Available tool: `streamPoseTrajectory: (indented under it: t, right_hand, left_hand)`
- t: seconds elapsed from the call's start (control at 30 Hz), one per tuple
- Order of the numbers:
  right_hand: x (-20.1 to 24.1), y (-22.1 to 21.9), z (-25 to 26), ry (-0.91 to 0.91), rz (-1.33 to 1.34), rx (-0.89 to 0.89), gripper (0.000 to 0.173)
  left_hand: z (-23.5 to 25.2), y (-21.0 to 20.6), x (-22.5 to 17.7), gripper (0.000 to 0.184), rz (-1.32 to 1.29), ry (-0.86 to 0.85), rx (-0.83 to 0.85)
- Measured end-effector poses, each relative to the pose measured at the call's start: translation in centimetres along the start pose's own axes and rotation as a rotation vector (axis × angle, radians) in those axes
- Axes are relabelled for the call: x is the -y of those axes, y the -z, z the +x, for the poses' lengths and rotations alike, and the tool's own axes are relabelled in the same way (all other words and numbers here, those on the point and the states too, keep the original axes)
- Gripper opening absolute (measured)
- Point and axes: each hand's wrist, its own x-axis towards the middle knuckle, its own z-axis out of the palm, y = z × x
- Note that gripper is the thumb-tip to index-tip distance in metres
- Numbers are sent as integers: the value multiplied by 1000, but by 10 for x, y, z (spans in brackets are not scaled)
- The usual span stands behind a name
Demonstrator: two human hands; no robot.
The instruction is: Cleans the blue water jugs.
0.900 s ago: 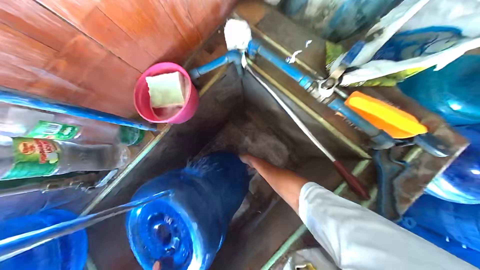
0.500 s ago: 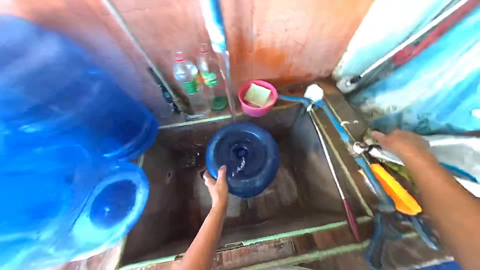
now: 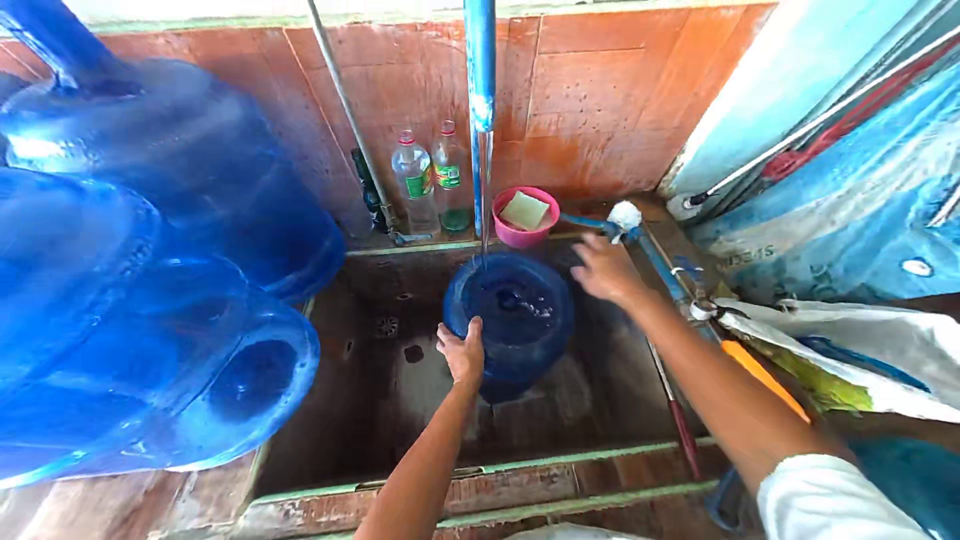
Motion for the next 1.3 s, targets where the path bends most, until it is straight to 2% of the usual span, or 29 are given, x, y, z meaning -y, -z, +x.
streamPoseTrajectory:
  t: [0.1,0.17,0.23,0.3,0.37,0.43,0.53,0.6,0.7,0.8,0.83,0.9,0.97,1.0,1.1,1.17,1.23,1.27,1.3]
  right_hand:
    - [64,-38,16,276,123,-2,51]
    - [90,-61,28,361,149,-19,54]
    - [103,-76,35,367,153,12,58]
    - [107,-78,28,262,144,76,58]
    - [105,-73,18,121,155,130,60]
    - [96,-62,9,-55,158,179,65]
    - [89,-48,-18,-288,233,259,74]
    - [84,-40,-47,-361,355,323,73]
    - [62,-56,-102,-335,485,341,66]
    - [42,-81,-164,-396,428,364,58]
    - [35,-92,-179,-425,389,401,55]
    - [28,-114,-203,-464,315,496,53]
    - [34,-124,-212,-486,217,592,54]
    - [36,-126,-213,-491,188,582,52]
    - [36,-128,-215,-520,202,533,47]
    - [36,-128,-214,-528,198,535,46]
    - [38,-126,-212,-531,192,548,46]
    - [39,-125,-213,-532,190,552,46]
    - [39,-125,-213,-533,188,553,46]
  left_hand:
    - [-4,3,7,90,40,-29,38]
    - [-9,8,15,90,44,-77,96]
    - [-6,20,21,88,64,-150,220]
    - [9,36,18,83,165,-224,355]
    - [21,49,-2,77,364,-254,414]
    - [22,47,-29,72,610,-284,357]
    - [20,23,-64,65,945,-362,239]
    - [29,1,-79,61,1045,-442,262]
    - [51,-29,-84,57,1023,-506,343]
    - [55,-56,-84,65,1030,-503,260]
    - [53,-62,-83,64,1043,-545,265]
    - [47,-65,-73,53,1059,-730,382]
    - [33,-58,-61,66,1076,-917,531]
    - [24,-53,-57,75,1097,-941,540]
    - [5,-37,-42,88,1187,-801,403]
    - [-4,-21,-28,79,1221,-843,460]
    - [-2,1,-12,59,1082,-1052,522]
    - [5,10,-5,48,955,-1153,482]
    - [12,18,-1,41,861,-1171,385]
